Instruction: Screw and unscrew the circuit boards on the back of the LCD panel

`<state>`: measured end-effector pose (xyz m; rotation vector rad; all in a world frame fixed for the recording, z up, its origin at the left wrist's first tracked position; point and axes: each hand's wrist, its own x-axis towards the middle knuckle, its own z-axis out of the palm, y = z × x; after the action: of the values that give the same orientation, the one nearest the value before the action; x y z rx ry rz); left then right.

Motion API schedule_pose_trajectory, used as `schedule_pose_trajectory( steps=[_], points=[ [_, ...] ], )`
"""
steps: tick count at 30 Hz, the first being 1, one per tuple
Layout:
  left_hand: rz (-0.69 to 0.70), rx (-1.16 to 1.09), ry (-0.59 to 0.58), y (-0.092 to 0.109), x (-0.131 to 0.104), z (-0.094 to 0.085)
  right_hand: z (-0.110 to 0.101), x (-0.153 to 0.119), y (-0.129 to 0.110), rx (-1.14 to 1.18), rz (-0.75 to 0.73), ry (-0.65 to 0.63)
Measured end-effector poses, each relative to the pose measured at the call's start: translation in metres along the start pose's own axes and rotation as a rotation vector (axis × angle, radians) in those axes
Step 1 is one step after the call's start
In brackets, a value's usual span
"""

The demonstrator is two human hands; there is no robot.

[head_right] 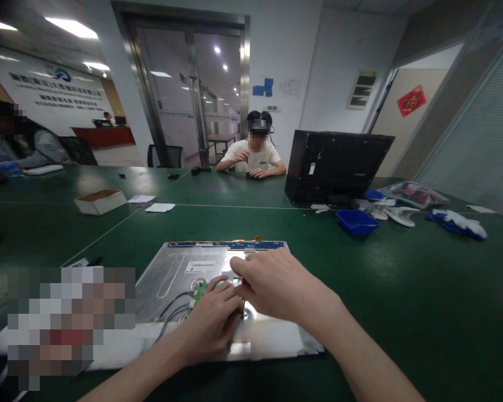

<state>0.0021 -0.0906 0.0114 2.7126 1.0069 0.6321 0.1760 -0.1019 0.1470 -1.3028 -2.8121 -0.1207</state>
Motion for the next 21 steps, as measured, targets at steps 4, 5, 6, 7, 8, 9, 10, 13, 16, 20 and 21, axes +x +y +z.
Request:
schedule_pose_trajectory(
  steps=[4,5,6,7,8,9,10,13,16,20,21],
  points=[
    [0.008,0.003,0.008,-0.0005,0.0004,0.0012,-0.0010,0.0001,-0.0018,0.013,-0.005,-0.002],
    [0.012,0.004,0.007,-0.0005,0.0005,0.0013,-0.0016,-0.0009,-0.0018,0.021,-0.017,0.000],
    [0.015,0.006,0.005,-0.0006,0.0006,0.0014,-0.0020,-0.0019,-0.0016,0.029,-0.032,-0.001],
    [0.017,0.007,0.004,-0.0006,0.0007,0.0014,-0.0023,-0.0026,-0.0011,0.036,-0.045,-0.003],
    [0.017,0.007,0.004,-0.0005,0.0007,0.0014,-0.0022,-0.0029,-0.0007,0.042,-0.057,-0.006],
    [0.015,0.008,0.006,-0.0005,0.0007,0.0014,-0.0017,-0.0027,-0.0003,0.045,-0.061,-0.006],
    [0.012,0.008,0.008,-0.0004,0.0007,0.0014,-0.0010,-0.0020,0.0000,0.046,-0.057,-0.002],
    [0.011,0.000,0.014,-0.0001,0.0004,0.0016,0.0019,0.0025,-0.0007,0.018,-0.020,0.020],
    [0.014,-0.015,0.022,0.0000,-0.0001,0.0019,0.0027,0.0060,-0.0031,-0.019,0.011,0.019],
    [-0.002,-0.014,0.007,-0.0003,-0.0003,0.0023,-0.0006,0.0035,-0.0046,0.023,-0.031,0.020],
    [-0.005,-0.011,0.000,-0.0005,-0.0001,0.0023,-0.0013,0.0022,-0.0044,0.045,-0.054,0.020]
  ],
)
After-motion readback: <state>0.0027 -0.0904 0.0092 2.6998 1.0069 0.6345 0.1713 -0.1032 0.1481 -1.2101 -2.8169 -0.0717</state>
